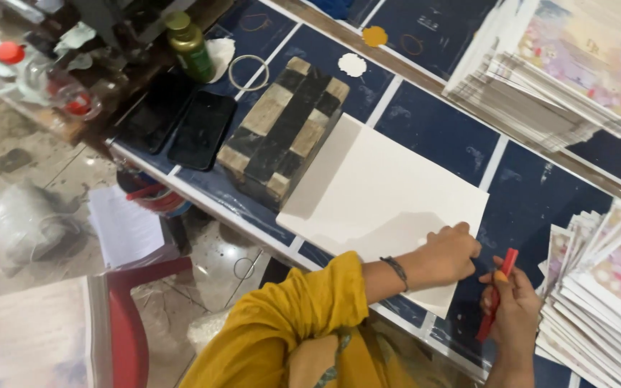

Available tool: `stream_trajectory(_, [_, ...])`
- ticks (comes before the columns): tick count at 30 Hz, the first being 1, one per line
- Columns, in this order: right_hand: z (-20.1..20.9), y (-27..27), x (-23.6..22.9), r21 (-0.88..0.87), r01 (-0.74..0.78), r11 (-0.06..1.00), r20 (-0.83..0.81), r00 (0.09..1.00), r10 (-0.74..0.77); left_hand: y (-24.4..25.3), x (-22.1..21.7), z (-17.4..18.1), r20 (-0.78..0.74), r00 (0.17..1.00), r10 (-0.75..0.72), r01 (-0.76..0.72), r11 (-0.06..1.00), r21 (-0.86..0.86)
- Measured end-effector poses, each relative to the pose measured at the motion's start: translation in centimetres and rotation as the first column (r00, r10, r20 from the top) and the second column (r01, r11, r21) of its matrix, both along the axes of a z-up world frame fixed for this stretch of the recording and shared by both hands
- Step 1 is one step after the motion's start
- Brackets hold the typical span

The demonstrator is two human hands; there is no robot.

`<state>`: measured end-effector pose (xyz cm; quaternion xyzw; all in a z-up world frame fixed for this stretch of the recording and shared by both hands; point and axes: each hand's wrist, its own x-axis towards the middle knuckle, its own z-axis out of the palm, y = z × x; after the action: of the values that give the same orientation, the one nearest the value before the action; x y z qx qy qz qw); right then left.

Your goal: The person applies glue to the spine of a white paper sheet using a red glue stick. They then place a printed cover sheet onto the glued area, press it down, and repeat the process with multiple sheets.

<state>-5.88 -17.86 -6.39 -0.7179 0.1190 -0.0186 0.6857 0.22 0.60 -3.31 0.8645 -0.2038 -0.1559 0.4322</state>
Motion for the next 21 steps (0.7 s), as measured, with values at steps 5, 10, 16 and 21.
stream_trajectory(5, [5.2,6.1,0.3,-0.239,-0.088,0.967,-0.062,0.995,0.076,7.7,-0.5,2.6,-0.091,0.984,0.155,-0.177,0.926,-0.333])
stream_trajectory(10, [3.5,13.4,2.0,-0.596,-0.129,0.792,0.247,0.910,0.333,18.8,-1.8,3.1,0.120,0.871,0.476,-0.420,0.849,-0.319])
stream_trajectory(16, [4.5,20.8,2.8,-0.754,-0.159,0.637,0.170,0.890,0.423,23.0,-3.6,3.3,0.240,0.822,0.516,-0.524,0.851,-0.035])
stream_trajectory(21, [5.6,24.4,2.8,-0.866,-0.264,0.424,-0.088,0.916,0.391,21.5,-4.5,3.8,0.302,0.788,0.537,-0.485,0.843,-0.233])
